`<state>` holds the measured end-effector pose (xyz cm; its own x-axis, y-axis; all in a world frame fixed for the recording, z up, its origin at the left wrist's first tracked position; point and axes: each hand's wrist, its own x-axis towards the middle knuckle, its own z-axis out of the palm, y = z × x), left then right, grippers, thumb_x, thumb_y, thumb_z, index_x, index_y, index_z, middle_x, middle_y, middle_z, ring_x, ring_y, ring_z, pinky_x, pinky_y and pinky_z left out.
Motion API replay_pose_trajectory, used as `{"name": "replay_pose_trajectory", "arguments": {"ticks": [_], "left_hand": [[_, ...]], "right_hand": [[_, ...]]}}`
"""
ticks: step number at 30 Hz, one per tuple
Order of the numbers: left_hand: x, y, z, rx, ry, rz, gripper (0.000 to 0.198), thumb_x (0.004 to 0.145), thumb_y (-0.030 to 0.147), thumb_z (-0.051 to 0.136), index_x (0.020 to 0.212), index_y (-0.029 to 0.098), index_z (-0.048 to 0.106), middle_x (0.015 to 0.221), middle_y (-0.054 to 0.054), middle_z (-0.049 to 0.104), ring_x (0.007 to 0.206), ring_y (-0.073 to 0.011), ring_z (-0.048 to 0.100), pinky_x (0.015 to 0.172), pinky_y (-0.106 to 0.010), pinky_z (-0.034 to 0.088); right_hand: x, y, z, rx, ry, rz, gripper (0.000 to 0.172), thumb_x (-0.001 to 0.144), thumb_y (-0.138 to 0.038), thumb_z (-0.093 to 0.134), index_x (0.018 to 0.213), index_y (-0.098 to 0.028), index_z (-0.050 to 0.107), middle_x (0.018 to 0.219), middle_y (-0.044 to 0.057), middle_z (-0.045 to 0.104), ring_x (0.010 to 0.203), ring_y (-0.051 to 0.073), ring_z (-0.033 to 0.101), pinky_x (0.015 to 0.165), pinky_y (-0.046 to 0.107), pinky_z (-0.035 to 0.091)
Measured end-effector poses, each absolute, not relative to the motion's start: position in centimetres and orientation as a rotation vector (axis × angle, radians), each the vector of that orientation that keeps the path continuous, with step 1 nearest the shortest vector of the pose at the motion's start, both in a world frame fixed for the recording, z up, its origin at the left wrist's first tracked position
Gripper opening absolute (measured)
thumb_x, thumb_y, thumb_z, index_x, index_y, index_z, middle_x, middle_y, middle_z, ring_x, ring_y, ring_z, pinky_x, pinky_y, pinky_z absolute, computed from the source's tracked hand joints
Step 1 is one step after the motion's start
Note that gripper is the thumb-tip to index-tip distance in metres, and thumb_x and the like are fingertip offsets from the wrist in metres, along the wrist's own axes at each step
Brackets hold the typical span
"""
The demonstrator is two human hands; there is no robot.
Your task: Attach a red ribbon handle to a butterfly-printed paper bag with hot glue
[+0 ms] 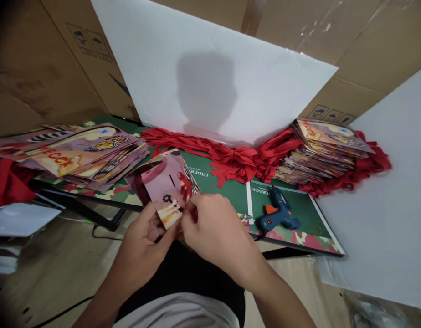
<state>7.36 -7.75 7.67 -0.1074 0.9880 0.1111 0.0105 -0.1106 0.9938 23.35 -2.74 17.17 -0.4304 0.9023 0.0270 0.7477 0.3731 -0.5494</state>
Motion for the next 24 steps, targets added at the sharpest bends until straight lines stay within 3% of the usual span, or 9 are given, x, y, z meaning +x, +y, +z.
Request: {"name": "replay_pose_trajectory", "arguments": {"ticks": [5,13,18,24], "left_hand": [[7.6,-7.9,7.6,1.248,1.235,1.394,0.019,0.1,0.036,0.07,0.114,0.024,0.064,0.112,-0.007,0.081,0.097,-0.0206,0.081,0.08,-0.024,0.066],[7.5,-7.9,7.3,1.317,1.274,1.359,0.023,0.101,0.036,0.07,0.121,0.025,0.066,0.108,-0.005,0.079,0.081,-0.0165,0.077,0.079,-0.026,0.067],[7.2,-7.6,7.7,1.266,1.244,1.374,0.029,0.098,0.038,0.075,0.123,0.024,0.068,0.11,-0.005,0.078,0.094,-0.0199,0.079,0.078,-0.023,0.066],[6.8,-7.5,8.2,1.195,1.204,1.389,0.024,0.095,0.037,0.08,0.108,0.022,0.067,0.097,-0.002,0.078,0.084,-0.0189,0.079,0.073,-0.023,0.066]], "right_hand": [[23.2,-2.8,18.0,-1.502,-2.376,0.644,0.019,0.089,-0.012,0.066,0.074,-0.023,0.068,0.074,-0.001,0.073,0.065,0.016,0.061,0.062,0.03,0.031],[23.2,-2.6,18.7,-1.509,-2.483,0.564,0.025,0.096,-0.012,0.07,0.074,-0.024,0.075,0.078,0.004,0.077,0.071,0.02,0.07,0.068,0.03,0.039],[23.5,-2.1,17.5,-1.396,-2.271,0.782,0.019,0.095,-0.011,0.075,0.083,-0.024,0.08,0.082,-0.002,0.081,0.071,0.016,0.07,0.067,0.027,0.043],[24.7,-2.2,16.3,-1.193,-2.114,1.086,0.013,0.098,-0.015,0.076,0.089,-0.023,0.078,0.084,-0.006,0.081,0.076,0.013,0.071,0.069,0.024,0.048]]}}
